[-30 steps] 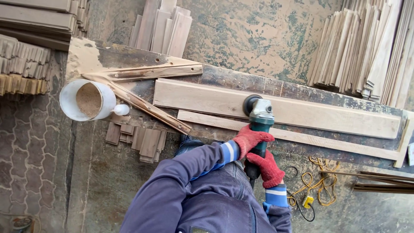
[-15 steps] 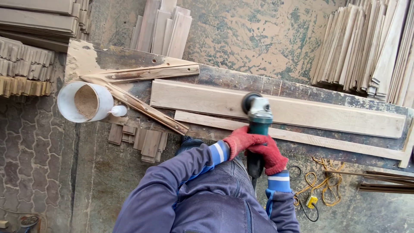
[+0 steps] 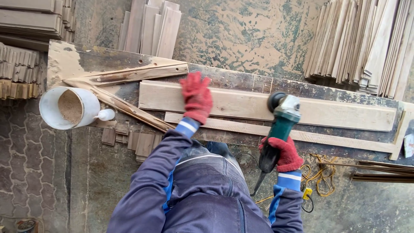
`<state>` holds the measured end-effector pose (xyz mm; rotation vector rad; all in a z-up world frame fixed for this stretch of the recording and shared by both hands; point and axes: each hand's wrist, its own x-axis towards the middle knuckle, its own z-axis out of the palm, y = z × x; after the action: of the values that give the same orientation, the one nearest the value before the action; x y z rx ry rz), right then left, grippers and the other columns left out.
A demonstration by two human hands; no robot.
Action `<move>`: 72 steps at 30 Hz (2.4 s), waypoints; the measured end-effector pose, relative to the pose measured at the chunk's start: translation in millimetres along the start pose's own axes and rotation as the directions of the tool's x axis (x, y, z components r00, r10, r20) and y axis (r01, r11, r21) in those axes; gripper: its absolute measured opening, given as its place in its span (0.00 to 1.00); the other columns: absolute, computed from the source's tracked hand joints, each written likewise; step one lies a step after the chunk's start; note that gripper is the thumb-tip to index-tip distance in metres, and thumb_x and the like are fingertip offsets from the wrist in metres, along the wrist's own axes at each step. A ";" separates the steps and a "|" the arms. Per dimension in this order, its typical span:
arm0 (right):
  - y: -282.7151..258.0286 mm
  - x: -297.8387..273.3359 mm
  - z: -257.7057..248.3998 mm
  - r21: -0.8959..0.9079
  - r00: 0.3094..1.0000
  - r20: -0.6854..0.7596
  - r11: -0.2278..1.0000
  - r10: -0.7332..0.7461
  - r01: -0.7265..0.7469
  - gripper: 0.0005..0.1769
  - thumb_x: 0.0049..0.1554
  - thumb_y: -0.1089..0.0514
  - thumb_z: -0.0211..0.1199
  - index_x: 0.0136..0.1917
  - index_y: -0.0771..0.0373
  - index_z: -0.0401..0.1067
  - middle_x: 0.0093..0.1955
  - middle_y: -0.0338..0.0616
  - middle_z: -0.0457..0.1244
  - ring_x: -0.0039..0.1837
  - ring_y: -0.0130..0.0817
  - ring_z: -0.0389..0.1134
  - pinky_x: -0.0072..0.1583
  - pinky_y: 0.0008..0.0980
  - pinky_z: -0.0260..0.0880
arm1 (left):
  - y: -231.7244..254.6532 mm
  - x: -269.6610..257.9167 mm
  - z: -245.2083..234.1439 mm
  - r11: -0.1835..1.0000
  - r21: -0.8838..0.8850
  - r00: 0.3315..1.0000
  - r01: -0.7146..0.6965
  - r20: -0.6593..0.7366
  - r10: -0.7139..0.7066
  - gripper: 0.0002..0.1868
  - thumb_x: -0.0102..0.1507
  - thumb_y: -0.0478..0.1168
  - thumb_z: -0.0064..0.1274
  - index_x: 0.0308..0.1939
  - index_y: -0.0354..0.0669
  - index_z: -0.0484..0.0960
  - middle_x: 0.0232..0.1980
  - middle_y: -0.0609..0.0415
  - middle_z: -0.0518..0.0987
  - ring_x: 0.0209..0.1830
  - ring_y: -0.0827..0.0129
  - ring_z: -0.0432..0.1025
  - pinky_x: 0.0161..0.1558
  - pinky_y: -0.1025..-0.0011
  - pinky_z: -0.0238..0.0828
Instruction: Using an angle grinder with a sanding disc to smooth a long piece of wood on a workbench.
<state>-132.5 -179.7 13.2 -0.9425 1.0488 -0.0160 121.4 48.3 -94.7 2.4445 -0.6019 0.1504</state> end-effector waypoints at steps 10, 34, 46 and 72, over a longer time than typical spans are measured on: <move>0.7 -23.7 103.3 -0.268 0.987 0.018 0.952 0.161 -0.150 0.31 0.31 0.68 0.80 0.49 0.64 0.75 0.37 0.55 0.66 0.39 0.48 0.69 0.42 0.42 0.71 | -88.5 -5.5 -102.2 0.834 0.528 0.909 0.160 0.250 -0.333 0.50 0.67 0.76 0.33 0.80 0.45 0.57 0.80 0.30 0.54 0.83 0.39 0.40 0.77 0.37 0.20; 9.0 0.2 61.2 -0.028 0.995 0.005 0.994 0.102 -0.102 0.18 0.46 0.67 0.69 0.51 0.65 0.71 0.37 0.66 0.67 0.37 0.58 0.72 0.43 0.55 0.75 | -91.6 -0.4 -116.3 0.854 0.516 0.876 0.073 0.376 -0.302 0.43 0.68 0.71 0.35 0.78 0.50 0.60 0.80 0.35 0.54 0.82 0.37 0.40 0.78 0.38 0.26; 30.4 -36.9 153.0 -0.141 0.992 -0.027 0.982 0.123 -0.126 0.29 0.35 0.66 0.77 0.51 0.61 0.73 0.35 0.56 0.66 0.36 0.52 0.71 0.41 0.48 0.74 | -128.7 20.4 -139.2 0.909 0.401 0.599 -0.117 0.758 -0.258 0.71 0.46 0.63 0.68 0.82 0.54 0.39 0.83 0.33 0.38 0.81 0.31 0.31 0.77 0.38 0.31; 50.8 -25.6 203.3 -0.311 0.983 0.101 0.944 0.151 -0.113 0.34 0.32 0.67 0.80 0.53 0.60 0.74 0.37 0.58 0.67 0.38 0.54 0.73 0.40 0.48 0.76 | -152.3 -13.4 -139.3 0.949 0.287 0.839 -0.128 0.542 -0.051 0.38 0.48 0.53 0.73 0.56 0.39 0.76 0.54 0.47 0.76 0.63 0.53 0.69 0.66 0.57 0.66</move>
<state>-16.3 -4.3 30.6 -1.1336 1.0134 0.3209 183.3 243.7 -67.3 2.7945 -0.9321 -0.4970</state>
